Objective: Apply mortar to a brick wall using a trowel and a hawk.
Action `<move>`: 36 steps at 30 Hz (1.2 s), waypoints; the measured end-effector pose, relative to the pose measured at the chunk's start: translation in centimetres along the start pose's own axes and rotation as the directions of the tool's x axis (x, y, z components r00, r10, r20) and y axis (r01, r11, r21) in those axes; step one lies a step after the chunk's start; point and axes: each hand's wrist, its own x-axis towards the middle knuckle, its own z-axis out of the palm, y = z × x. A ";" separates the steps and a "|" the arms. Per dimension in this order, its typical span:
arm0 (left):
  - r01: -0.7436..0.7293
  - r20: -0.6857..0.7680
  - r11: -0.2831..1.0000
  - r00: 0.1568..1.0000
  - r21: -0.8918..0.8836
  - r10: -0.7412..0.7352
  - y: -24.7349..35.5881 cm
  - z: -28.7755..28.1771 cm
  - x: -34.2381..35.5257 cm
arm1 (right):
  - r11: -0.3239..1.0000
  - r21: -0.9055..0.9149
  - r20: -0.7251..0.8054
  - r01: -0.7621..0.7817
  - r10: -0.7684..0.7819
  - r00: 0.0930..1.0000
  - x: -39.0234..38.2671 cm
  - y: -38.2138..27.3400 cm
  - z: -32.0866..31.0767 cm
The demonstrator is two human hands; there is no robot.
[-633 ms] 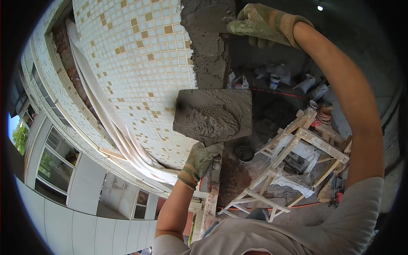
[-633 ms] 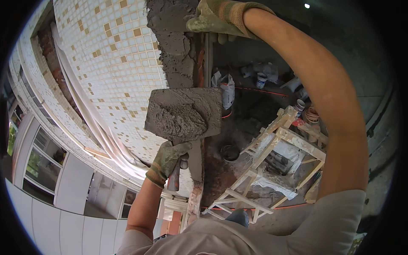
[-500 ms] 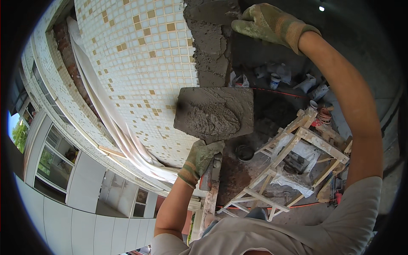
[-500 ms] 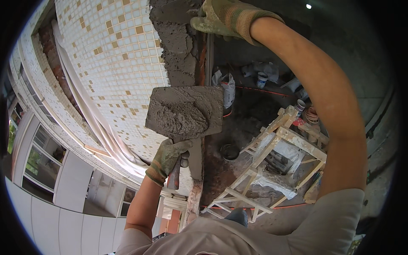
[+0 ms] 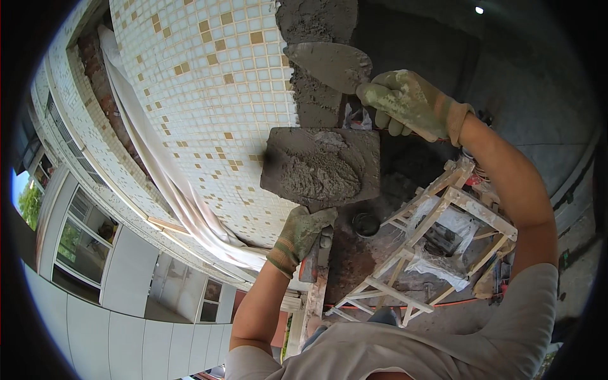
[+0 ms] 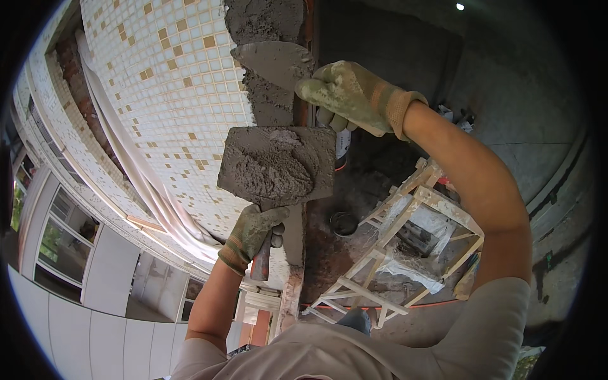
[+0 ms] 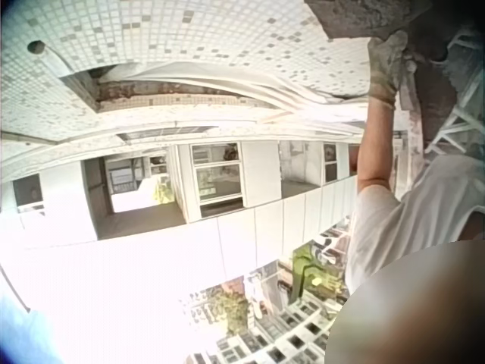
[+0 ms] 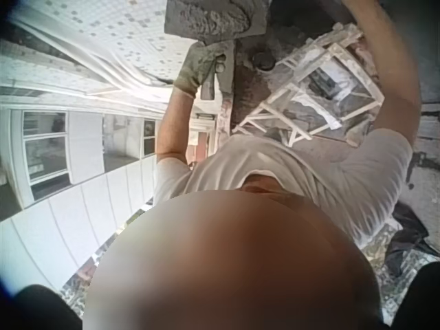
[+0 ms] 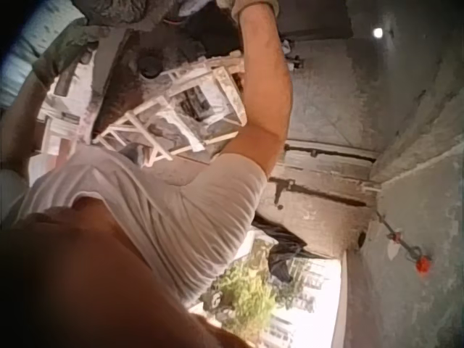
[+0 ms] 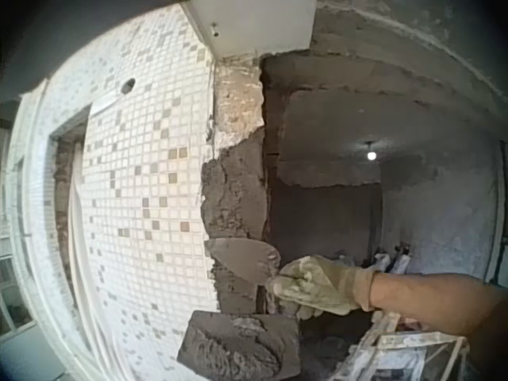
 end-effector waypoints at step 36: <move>-0.005 -0.011 0.999 1.000 -0.043 0.005 0.0 0.0 0.1 | 0.475 -0.880 -0.058 0.014 -0.137 0.989 2.8 -4.8 -0.1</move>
